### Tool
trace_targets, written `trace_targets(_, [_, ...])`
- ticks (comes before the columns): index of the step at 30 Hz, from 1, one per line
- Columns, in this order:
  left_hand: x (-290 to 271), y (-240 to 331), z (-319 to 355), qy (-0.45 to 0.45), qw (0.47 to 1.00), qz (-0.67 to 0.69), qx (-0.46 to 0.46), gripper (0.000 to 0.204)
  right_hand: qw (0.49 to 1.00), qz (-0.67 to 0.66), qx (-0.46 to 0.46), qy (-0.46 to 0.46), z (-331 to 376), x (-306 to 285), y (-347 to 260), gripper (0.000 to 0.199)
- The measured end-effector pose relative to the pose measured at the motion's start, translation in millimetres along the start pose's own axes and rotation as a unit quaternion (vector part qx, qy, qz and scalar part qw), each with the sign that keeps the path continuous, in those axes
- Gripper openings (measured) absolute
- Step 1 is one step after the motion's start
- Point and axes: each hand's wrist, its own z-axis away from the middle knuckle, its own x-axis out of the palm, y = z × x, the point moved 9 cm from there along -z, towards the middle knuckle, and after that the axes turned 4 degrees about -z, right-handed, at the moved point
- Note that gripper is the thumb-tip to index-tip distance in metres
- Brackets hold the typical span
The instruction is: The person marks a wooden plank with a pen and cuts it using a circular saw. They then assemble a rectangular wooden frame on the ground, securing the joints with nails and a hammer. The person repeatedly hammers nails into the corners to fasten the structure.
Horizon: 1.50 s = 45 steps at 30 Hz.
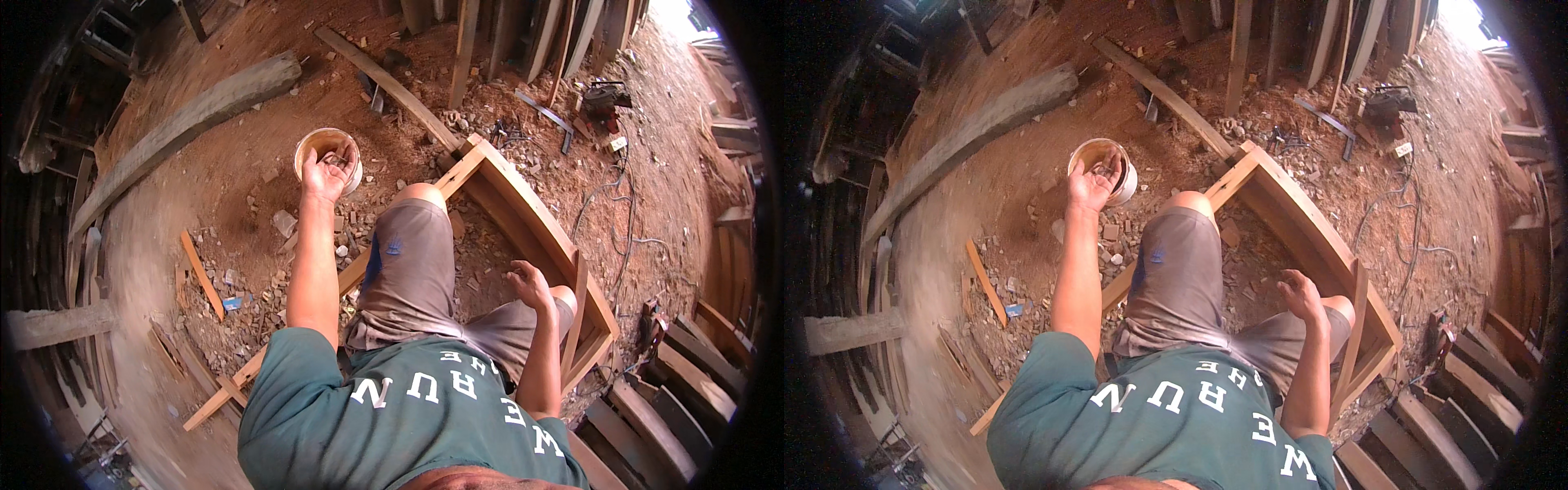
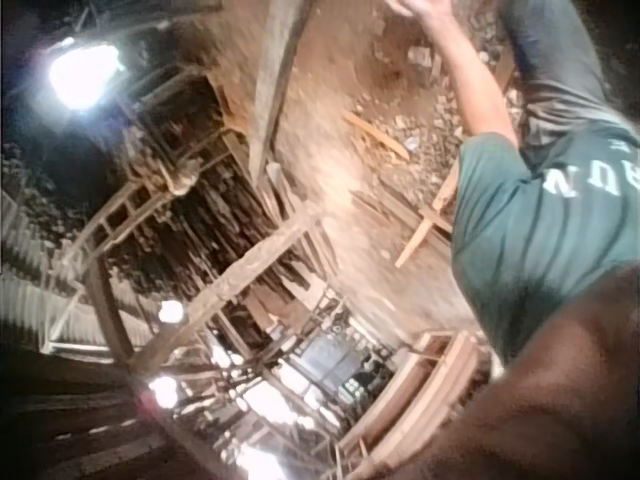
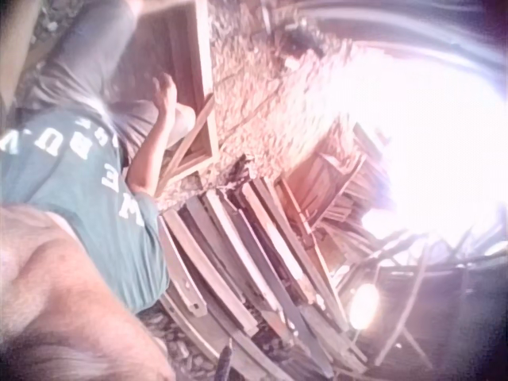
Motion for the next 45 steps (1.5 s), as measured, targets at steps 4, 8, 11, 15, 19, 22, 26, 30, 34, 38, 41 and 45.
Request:
trace_targets(4, [-14,-20,-6,0.104,0.994,-0.039,-0.009,0.052,1.0,-0.006,-0.006,0.014,13,-14,-19,0.042])
trace_targets(8, [-32,-13,-32,-0.04,0.995,-0.019,-0.09,0.024,0.996,-0.069,-0.014,0.059,32,-31,-18,0.041])
trace_targets(11, [-29,-22,-25,0.002,0.993,-0.058,-0.101,0.014,0.991,-0.085,-0.004,0.1,60,-52,-17,0.038])
trace_targets(15, [7,-49,5,-0.027,0.987,-0.085,-0.131,0.012,0.949,-0.194,0.024,0.247,128,-96,21,0.031])
trace_targets(19, [23,-64,18,-0.063,0.979,-0.091,-0.168,0.009,0.88,-0.287,0.105,0.365,210,-100,112,0.022])
trace_targets(22, [40,-83,37,-0.096,0.964,-0.148,-0.2,0.011,0.876,-0.198,0.262,0.353,276,-40,212,0.027])
trace_targets(26, [49,-101,32,-0.117,0.94,-0.197,-0.254,0.019,0.846,-0.093,0.453,0.265,366,110,325,0.032])
trace_targets(30, [67,-116,14,-0.113,0.922,-0.28,-0.242,0.024,0.778,-0.232,0.56,0.164,412,289,352,0.036])
trace_targets(34, [103,-146,25,-0.115,0.908,-0.325,-0.237,0.024,0.753,-0.218,0.576,0.231,378,336,289,0.046])
trace_targets(38, [145,-172,26,-0.142,0.883,-0.377,-0.24,0.023,0.543,-0.384,0.676,0.317,372,365,274,0.046])
trace_targets(41, [177,-185,-4,-0.157,0.861,-0.39,-0.285,0.023,0.545,-0.324,0.699,0.331,356,406,282,0.037])
trace_targets(45, [223,-196,9,-0.184,0.862,-0.397,-0.255,0.024,0.579,-0.458,0.658,0.146,334,375,278,0.034])
